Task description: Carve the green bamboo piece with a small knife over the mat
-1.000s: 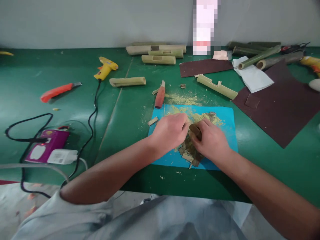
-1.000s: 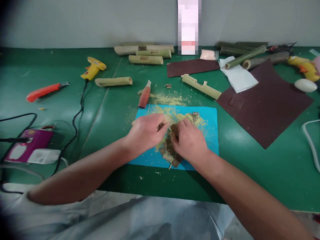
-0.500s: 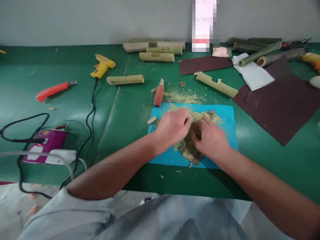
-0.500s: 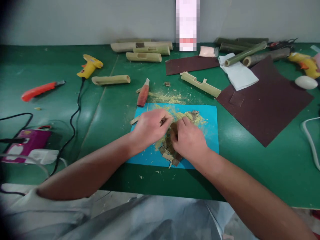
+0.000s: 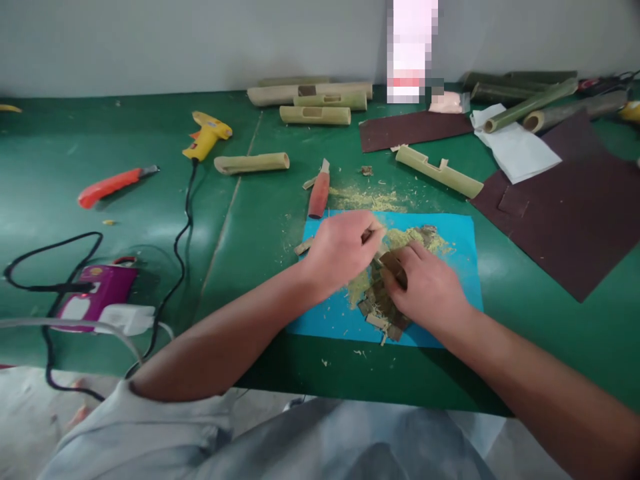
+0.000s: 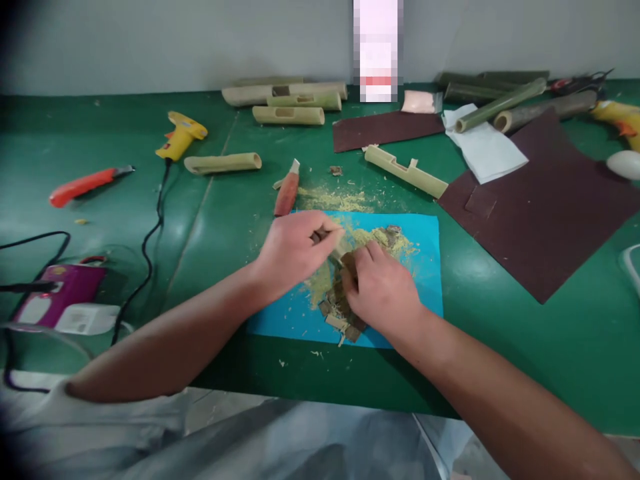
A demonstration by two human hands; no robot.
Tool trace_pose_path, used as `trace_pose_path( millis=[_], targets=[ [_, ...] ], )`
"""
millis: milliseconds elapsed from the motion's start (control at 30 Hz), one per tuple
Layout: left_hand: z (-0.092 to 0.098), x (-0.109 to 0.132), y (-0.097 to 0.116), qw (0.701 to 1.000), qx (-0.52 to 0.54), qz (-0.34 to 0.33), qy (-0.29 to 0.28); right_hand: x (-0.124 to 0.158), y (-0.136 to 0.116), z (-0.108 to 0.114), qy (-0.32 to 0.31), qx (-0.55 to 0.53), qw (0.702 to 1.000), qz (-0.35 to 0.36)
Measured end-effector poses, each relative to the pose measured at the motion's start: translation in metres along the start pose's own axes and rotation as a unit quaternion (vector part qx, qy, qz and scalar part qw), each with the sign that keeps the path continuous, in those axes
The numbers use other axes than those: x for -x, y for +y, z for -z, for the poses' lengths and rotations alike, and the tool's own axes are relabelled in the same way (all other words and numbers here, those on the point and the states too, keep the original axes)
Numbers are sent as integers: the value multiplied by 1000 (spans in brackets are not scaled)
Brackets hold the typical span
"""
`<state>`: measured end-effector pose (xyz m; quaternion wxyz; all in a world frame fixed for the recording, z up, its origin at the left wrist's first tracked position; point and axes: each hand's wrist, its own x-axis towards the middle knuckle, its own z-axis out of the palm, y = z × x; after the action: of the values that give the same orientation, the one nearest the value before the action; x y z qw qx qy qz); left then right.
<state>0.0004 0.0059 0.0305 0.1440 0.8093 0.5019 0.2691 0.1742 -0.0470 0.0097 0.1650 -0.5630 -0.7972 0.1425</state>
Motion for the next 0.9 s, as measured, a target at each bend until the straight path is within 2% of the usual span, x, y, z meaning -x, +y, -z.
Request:
trace_pose_path(
  millis=[133,233,467,700,900],
  targets=[
    [10,-3,6,995,71,0,72,1,3,5,13,13,1000,17],
    [13,-2,11,990,108,3,86,0,5,9,27,25,999,38],
    [11,-4,9,983,169,15,66,-3,16,18,61,44,992,99],
    [6,-1,7,979,200,25,14,-8,32,21,35,38,987,155],
    [-3,0,-1,979,201,27,26,-10,33,20,23,33,983,179]
  ],
)
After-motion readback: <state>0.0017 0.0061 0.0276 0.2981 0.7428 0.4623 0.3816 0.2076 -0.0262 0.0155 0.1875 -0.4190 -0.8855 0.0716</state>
